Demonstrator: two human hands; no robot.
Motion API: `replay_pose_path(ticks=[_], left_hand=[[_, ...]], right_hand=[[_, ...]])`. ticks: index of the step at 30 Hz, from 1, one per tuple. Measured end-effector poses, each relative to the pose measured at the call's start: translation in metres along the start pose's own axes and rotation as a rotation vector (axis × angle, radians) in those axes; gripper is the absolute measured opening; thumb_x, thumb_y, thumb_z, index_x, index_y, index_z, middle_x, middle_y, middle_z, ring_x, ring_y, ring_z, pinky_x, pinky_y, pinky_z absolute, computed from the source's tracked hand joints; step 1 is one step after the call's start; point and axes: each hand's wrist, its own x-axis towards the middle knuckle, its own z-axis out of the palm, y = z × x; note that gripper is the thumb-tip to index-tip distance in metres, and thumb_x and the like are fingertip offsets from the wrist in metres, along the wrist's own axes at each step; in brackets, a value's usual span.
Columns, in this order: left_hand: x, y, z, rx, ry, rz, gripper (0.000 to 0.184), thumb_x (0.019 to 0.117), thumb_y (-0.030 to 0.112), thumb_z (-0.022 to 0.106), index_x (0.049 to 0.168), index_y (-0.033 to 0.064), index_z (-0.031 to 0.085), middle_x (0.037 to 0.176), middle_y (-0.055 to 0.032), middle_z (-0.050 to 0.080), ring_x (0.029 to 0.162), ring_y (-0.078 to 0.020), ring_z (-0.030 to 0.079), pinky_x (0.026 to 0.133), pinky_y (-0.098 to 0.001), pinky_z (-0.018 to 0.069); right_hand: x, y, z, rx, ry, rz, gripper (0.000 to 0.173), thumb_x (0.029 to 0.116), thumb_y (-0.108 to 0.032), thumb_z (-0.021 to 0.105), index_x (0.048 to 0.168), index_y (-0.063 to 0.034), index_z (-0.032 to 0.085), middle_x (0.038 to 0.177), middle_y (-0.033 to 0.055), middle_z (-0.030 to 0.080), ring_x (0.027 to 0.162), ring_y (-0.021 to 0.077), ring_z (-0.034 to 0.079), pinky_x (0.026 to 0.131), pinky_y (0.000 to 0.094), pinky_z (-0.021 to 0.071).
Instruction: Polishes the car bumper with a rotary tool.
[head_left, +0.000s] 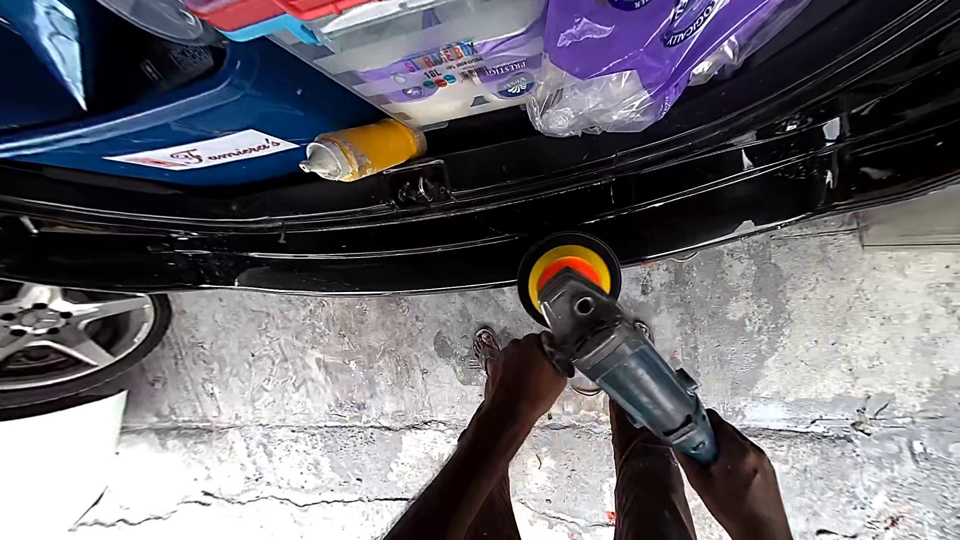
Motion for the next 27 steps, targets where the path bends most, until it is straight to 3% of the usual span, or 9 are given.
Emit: replay_pose_path(ticks=[3, 6, 10, 14, 19, 23, 25, 27], left_hand=[[-0.002, -0.027, 0.006, -0.043, 0.046, -0.074, 0.033, 0.0915, 0.043, 0.07, 0.091, 0.0108, 0.069, 0.087, -0.0111, 0.071, 0.089, -0.0297, 0.07, 0.078, -0.0539, 0.0542], [-0.001, -0.013, 0.006, -0.02, 0.03, -0.066, 0.032, 0.0908, 0.044, 0.07, 0.088, 0.0119, 0.069, 0.085, -0.0101, 0.071, 0.087, -0.0291, 0.07, 0.077, -0.0536, 0.0534], [-0.006, 0.052, -0.006, 0.021, -0.054, 0.013, 0.036, 0.0926, 0.046, 0.068, 0.092, 0.0107, 0.07, 0.088, -0.012, 0.071, 0.087, -0.0321, 0.07, 0.071, -0.0558, 0.0538], [-0.002, 0.129, -0.01, 0.08, -0.074, 0.208, 0.032, 0.0887, 0.042, 0.071, 0.094, 0.0112, 0.069, 0.089, -0.0112, 0.071, 0.085, -0.0316, 0.071, 0.066, -0.0546, 0.0545], [0.002, 0.19, -0.011, 0.088, -0.092, 0.434, 0.017, 0.0877, 0.029, 0.072, 0.09, 0.012, 0.07, 0.09, -0.0094, 0.07, 0.084, -0.0294, 0.07, 0.061, -0.0524, 0.0536], [0.001, 0.17, -0.016, 0.084, -0.117, 0.389, 0.02, 0.0874, 0.029, 0.073, 0.093, 0.01, 0.069, 0.091, -0.0108, 0.07, 0.084, -0.0306, 0.07, 0.063, -0.0528, 0.0544], [-0.001, 0.135, -0.015, 0.091, -0.105, 0.287, 0.026, 0.0887, 0.034, 0.072, 0.097, 0.01, 0.068, 0.09, -0.0118, 0.071, 0.083, -0.0321, 0.071, 0.064, -0.0546, 0.0546], [-0.003, 0.091, -0.011, 0.069, -0.059, 0.18, 0.029, 0.0917, 0.039, 0.069, 0.093, 0.0102, 0.068, 0.085, -0.0123, 0.07, 0.081, -0.0331, 0.07, 0.064, -0.055, 0.0533]], right_hand=[[0.002, -0.009, 0.013, -0.028, 0.002, -0.066, 0.048, 0.0732, -0.05, 0.068, 0.095, -0.007, 0.072, 0.078, 0.0078, 0.071, 0.065, 0.0267, 0.071, 0.053, 0.051, 0.0556], [0.001, 0.001, 0.008, -0.022, 0.006, -0.049, 0.051, 0.0744, -0.05, 0.067, 0.097, -0.0052, 0.072, 0.078, 0.0093, 0.071, 0.065, 0.0277, 0.071, 0.054, 0.0514, 0.0555], [0.0, 0.034, -0.02, 0.036, 0.0, 0.053, 0.05, 0.075, -0.035, 0.073, 0.108, 0.0026, 0.071, 0.085, 0.0188, 0.073, 0.074, 0.0364, 0.073, 0.065, 0.0607, 0.0565], [0.0, 0.063, -0.053, 0.091, 0.038, 0.222, 0.046, 0.0785, -0.021, 0.076, 0.112, 0.0089, 0.067, 0.089, 0.0258, 0.072, 0.079, 0.0407, 0.071, 0.073, 0.0624, 0.0548], [-0.002, 0.096, -0.062, 0.16, 0.073, 0.402, 0.044, 0.0817, -0.021, 0.074, 0.112, 0.0092, 0.065, 0.09, 0.024, 0.07, 0.074, 0.0337, 0.07, 0.072, 0.0582, 0.0566], [0.0, 0.075, -0.059, 0.14, 0.056, 0.355, 0.044, 0.0808, -0.02, 0.076, 0.111, 0.01, 0.066, 0.089, 0.0245, 0.071, 0.077, 0.0361, 0.07, 0.073, 0.0591, 0.0557], [-0.002, 0.055, -0.049, 0.112, 0.043, 0.27, 0.044, 0.0773, -0.022, 0.076, 0.109, 0.0079, 0.068, 0.086, 0.0223, 0.071, 0.077, 0.0359, 0.071, 0.071, 0.0593, 0.0554], [-0.001, 0.038, -0.031, 0.071, 0.043, 0.156, 0.048, 0.0727, -0.029, 0.074, 0.107, 0.0039, 0.071, 0.082, 0.018, 0.073, 0.073, 0.0339, 0.072, 0.067, 0.0585, 0.0563]])
